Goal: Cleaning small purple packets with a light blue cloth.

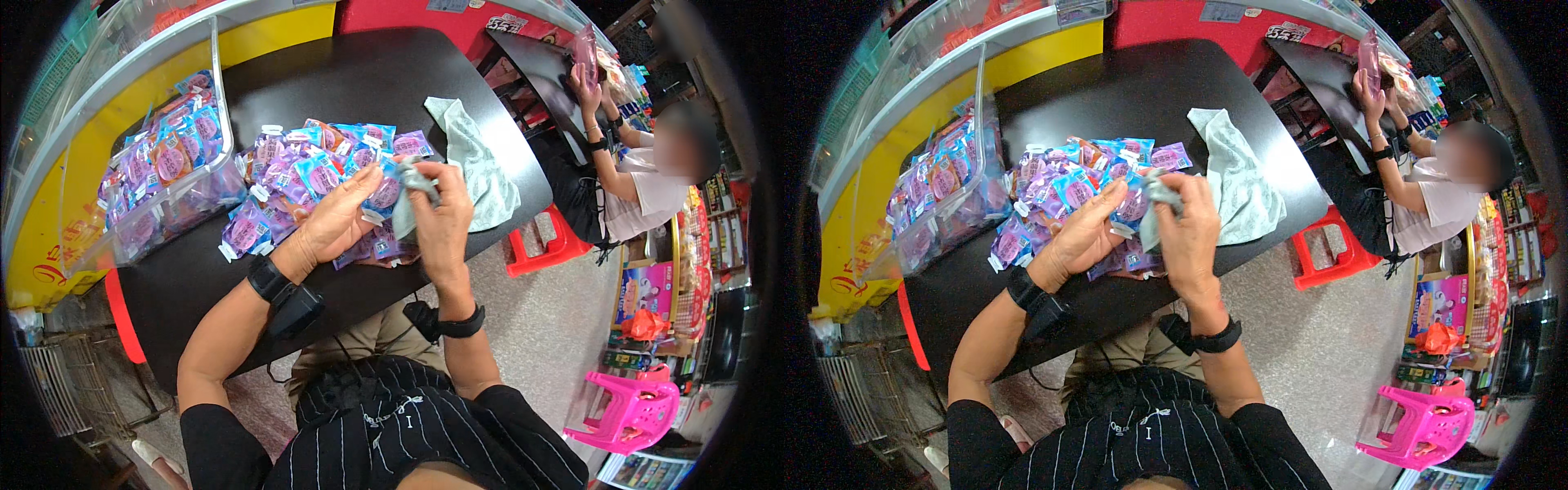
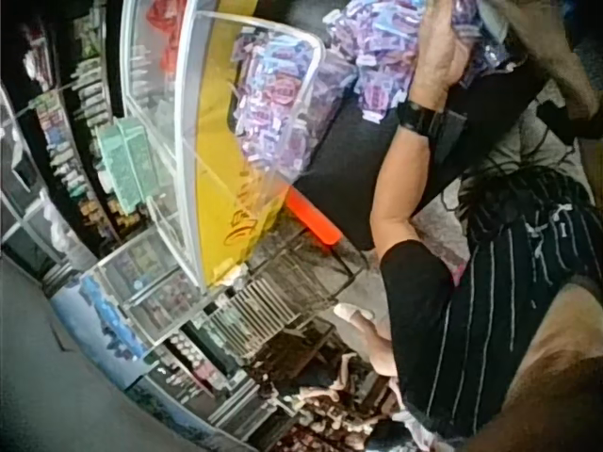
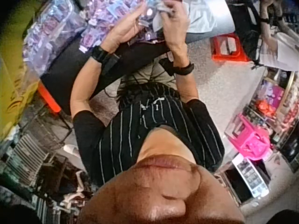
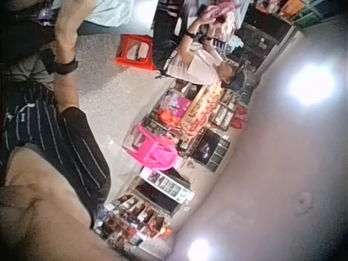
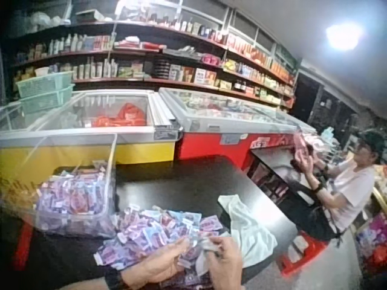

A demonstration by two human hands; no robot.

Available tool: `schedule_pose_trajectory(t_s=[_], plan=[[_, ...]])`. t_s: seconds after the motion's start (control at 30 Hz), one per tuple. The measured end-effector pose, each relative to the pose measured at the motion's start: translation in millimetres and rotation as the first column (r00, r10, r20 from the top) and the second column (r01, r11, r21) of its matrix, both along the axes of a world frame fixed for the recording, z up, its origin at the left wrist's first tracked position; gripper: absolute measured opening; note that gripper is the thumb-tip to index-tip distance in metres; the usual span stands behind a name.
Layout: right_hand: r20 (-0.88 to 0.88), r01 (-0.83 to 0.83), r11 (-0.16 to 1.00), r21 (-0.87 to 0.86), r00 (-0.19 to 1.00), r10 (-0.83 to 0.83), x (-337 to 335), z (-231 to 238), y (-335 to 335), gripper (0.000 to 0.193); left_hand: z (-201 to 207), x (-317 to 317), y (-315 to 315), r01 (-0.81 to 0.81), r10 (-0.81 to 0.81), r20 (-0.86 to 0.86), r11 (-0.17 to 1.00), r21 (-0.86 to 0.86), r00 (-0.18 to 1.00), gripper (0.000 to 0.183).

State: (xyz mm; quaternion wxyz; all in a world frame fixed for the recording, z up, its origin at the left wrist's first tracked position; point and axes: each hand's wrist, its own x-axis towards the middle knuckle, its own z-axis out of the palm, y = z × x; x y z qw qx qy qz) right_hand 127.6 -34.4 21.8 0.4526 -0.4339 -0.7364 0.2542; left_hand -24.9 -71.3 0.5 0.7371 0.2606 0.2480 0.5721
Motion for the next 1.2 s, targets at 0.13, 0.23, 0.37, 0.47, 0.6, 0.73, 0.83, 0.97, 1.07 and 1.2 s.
schedule_pose_trajectory(t_s=[0.13, 0.23, 0.37, 0.47, 0.6, 0.73, 0.83, 0.97, 1.07, 1.2], plan=[[0.051, 0.100, 0.992, 0.081, 0.993, -0.104, 28.3, -2.0, 19.8, 0.022, 11.2, 0.7, -2.1, 0.007, -0.008, 0.105, 1.000, 0.006, 0.994, 0.043], [-0.083, 0.167, 0.986, -0.031, 0.982, -0.169, 48.8, -6.0, 32.7, 0.020, 36.9, -7.5, -6.5, -0.013, 0.007, 0.168, 0.999, 0.032, 0.986, 0.045], [-0.115, 0.227, 0.973, -0.034, 0.967, -0.229, 83.3, -38.2, 61.2, 0.018, 93.8, -35.1, -10.0, -0.296, 0.287, 0.071, 0.939, 0.175, 0.955, 0.048], [-0.131, 0.223, 0.969, -0.109, 0.963, -0.236, 72.9, -34.2, 58.4, 0.018, 107.9, -108.8, -24.6, -0.159, 0.019, 0.230, 0.777, 0.609, 0.973, 0.044], [-0.151, 0.226, 0.967, -0.116, 0.958, -0.242, 64.2, -29.4, 53.2, 0.019, 133.4, -181.0, -63.1, -0.655, 0.777, -0.104, 0.588, 0.475, 0.621, 0.047], [-0.286, 0.206, 0.965, -0.165, 0.926, -0.247, 70.7, -39.4, 57.9, 0.019, 139.3, -157.7, -46.8, -0.601, 0.930, -0.311, 0.136, 0.788, -0.197, 0.045], [-0.368, 0.163, 0.967, -0.196, 0.902, -0.227, 71.5, -41.1, 58.2, 0.017, 141.9, -98.4, -29.6, -0.488, 0.928, -0.320, 0.194, 0.851, -0.189, 0.039], [-0.277, 0.203, 0.975, -0.094, 0.935, -0.221, 72.2, -44.4, 60.8, 0.018, 103.0, -35.3, 12.1, -0.087, 0.682, -0.723, 0.732, 0.676, 0.112, 0.038], [-0.278, 0.183, 0.979, -0.092, 0.939, -0.202, 74.5, -42.3, 62.3, 0.019, 43.8, -7.6, 61.3, 0.288, 0.567, -0.819, 0.773, 0.565, 0.085, 0.037], [-0.282, 0.182, 0.980, -0.073, 0.939, -0.196, 69.8, -39.5, 58.3, 0.019, 1.9, 0.4, 96.3, 0.356, 0.551, -0.831, 0.794, 0.494, -0.076, 0.035]])
